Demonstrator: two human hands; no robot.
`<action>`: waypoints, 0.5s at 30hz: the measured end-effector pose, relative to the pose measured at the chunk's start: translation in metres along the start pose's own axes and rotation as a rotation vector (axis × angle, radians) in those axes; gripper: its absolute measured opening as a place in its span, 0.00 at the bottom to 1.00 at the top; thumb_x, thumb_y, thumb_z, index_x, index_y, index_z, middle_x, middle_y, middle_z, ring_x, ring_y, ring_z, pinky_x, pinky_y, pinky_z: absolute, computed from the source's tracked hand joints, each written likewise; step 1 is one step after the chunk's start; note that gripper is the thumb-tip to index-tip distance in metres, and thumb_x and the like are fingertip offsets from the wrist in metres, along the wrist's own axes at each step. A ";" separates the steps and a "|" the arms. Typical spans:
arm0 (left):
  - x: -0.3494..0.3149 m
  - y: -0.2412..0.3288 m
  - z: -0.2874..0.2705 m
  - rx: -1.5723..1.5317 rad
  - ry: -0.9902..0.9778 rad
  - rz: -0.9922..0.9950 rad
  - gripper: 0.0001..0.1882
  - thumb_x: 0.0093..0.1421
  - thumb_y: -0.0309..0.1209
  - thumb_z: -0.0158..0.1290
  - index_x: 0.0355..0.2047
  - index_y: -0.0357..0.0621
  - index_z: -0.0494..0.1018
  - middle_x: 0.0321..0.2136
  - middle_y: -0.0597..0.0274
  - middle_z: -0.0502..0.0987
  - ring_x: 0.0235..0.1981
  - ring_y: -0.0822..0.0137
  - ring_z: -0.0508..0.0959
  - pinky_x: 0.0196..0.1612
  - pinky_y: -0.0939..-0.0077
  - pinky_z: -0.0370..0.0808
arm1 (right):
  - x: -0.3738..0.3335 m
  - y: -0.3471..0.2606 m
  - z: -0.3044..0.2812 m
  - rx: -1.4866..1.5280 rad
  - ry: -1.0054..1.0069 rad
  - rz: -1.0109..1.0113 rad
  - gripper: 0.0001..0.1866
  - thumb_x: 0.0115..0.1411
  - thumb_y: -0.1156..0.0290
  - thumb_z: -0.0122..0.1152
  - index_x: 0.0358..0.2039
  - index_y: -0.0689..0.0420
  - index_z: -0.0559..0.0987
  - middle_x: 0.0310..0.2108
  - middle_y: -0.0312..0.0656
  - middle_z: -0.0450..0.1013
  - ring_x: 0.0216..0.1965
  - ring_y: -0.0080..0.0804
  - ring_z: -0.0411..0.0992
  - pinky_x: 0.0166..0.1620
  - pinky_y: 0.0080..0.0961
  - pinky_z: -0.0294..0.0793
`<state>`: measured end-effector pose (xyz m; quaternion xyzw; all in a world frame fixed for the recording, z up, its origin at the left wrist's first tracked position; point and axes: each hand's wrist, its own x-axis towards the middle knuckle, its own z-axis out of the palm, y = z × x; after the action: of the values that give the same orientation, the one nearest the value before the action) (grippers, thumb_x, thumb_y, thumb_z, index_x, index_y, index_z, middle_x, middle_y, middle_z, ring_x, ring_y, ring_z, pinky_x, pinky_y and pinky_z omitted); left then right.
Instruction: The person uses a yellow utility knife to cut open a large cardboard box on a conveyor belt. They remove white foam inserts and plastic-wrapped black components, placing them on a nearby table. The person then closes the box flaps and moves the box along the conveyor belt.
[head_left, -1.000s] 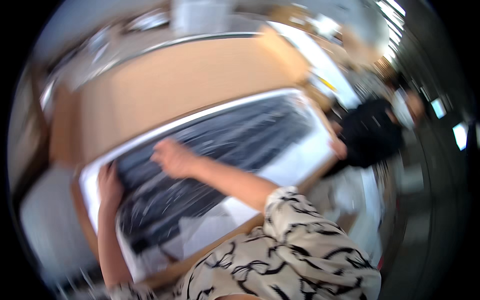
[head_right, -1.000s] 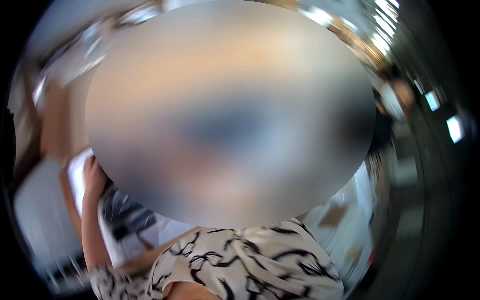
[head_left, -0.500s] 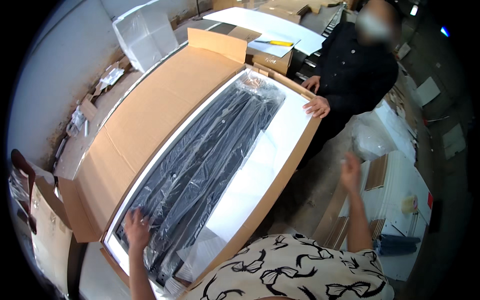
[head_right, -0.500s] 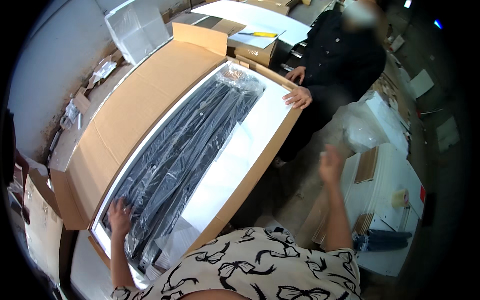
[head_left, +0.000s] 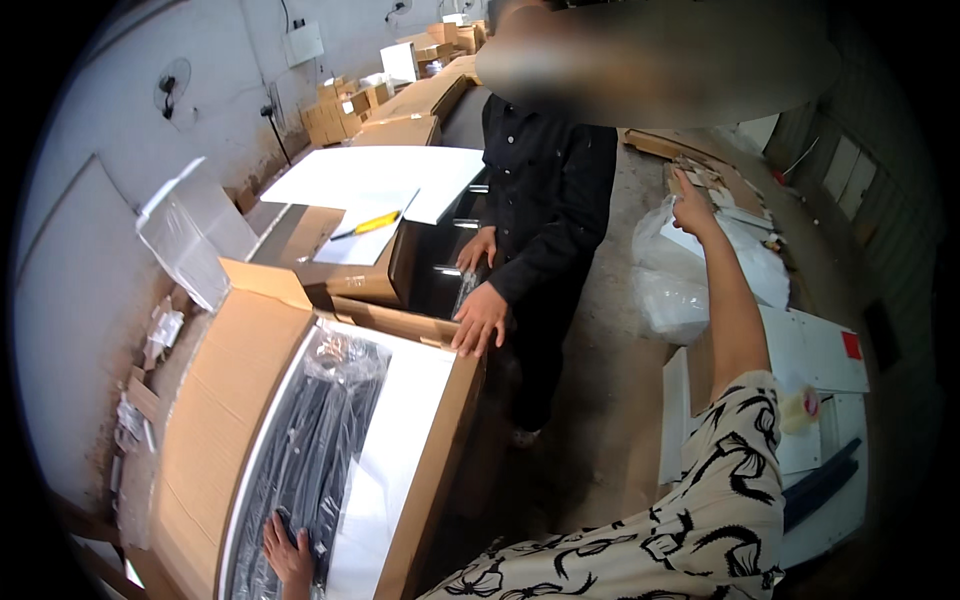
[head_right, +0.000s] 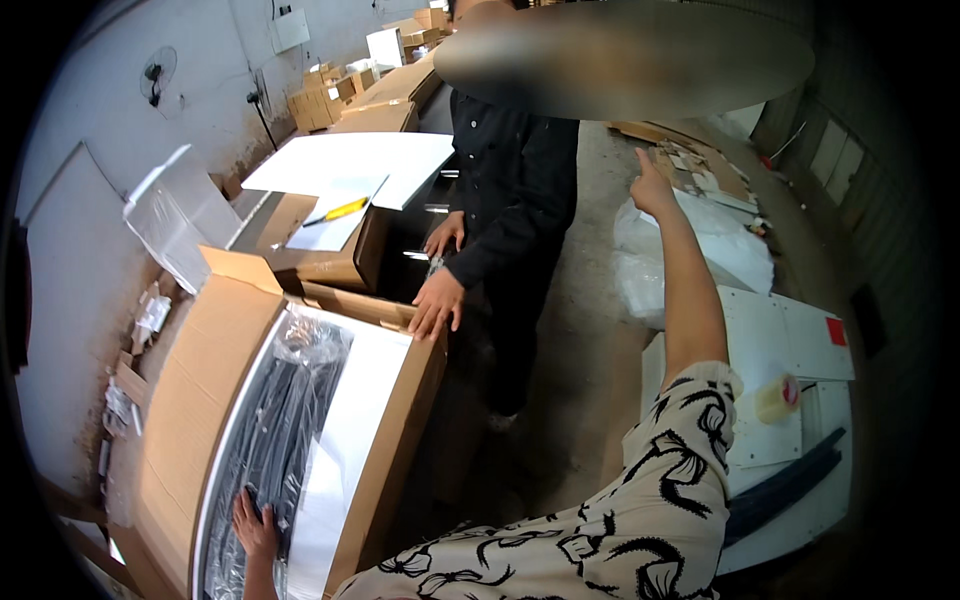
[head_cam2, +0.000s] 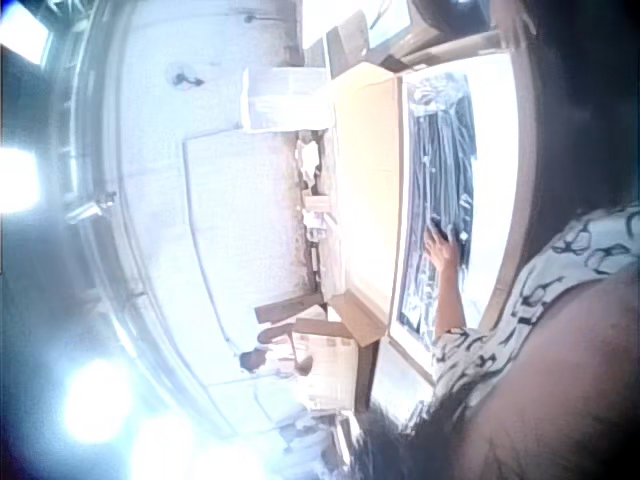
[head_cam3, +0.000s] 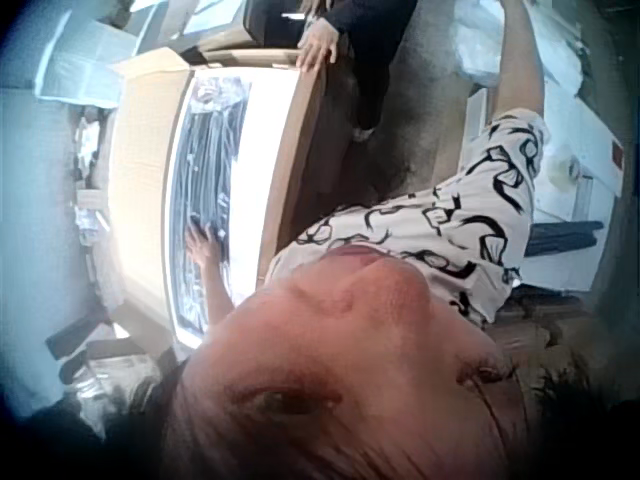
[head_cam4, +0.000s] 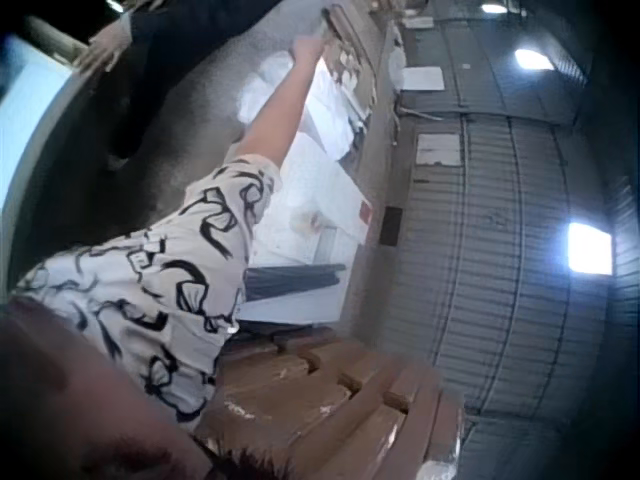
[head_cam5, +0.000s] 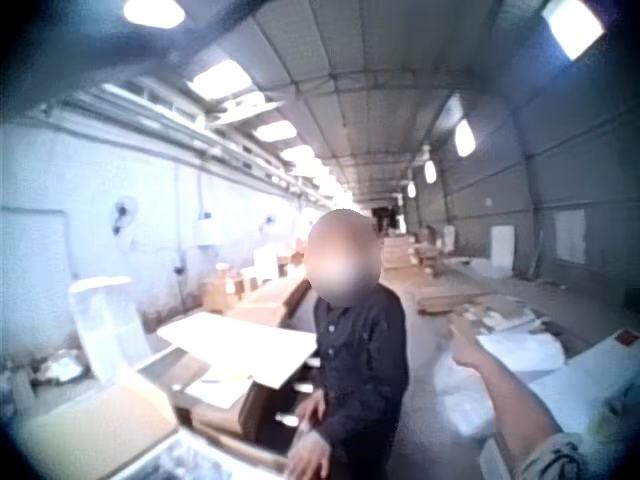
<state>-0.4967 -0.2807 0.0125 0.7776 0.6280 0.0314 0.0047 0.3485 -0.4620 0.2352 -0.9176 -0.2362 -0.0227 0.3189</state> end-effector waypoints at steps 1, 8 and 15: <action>0.007 0.004 0.002 -0.002 -0.005 0.006 0.39 0.60 0.53 0.44 0.65 0.45 0.51 0.62 0.44 0.57 0.63 0.47 0.56 0.62 0.48 0.51 | 0.002 -0.003 -0.011 0.005 -0.068 0.087 0.37 0.58 0.78 0.44 0.68 0.44 0.48 0.55 0.58 0.66 0.55 0.50 0.67 0.53 0.42 0.68; 0.020 -0.004 0.014 0.023 -0.079 -0.004 0.38 0.62 0.49 0.42 0.67 0.46 0.45 0.64 0.45 0.52 0.64 0.46 0.53 0.63 0.49 0.49 | 0.069 -0.013 -0.049 -0.358 -0.013 0.071 0.45 0.52 0.87 0.37 0.69 0.40 0.42 0.49 0.59 0.71 0.23 0.45 0.76 0.25 0.38 0.76; 0.014 0.014 0.007 -0.023 -0.057 -0.017 0.39 0.61 0.49 0.44 0.67 0.48 0.45 0.65 0.47 0.52 0.65 0.47 0.52 0.62 0.47 0.49 | 0.093 -0.037 -0.058 -0.504 0.016 -0.051 0.45 0.51 0.85 0.41 0.69 0.40 0.43 0.42 0.61 0.73 0.23 0.45 0.77 0.29 0.39 0.77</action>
<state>-0.4799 -0.2698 0.0066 0.7726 0.6339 0.0164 0.0318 0.4204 -0.4323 0.3200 -0.9617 -0.2435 -0.0961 0.0810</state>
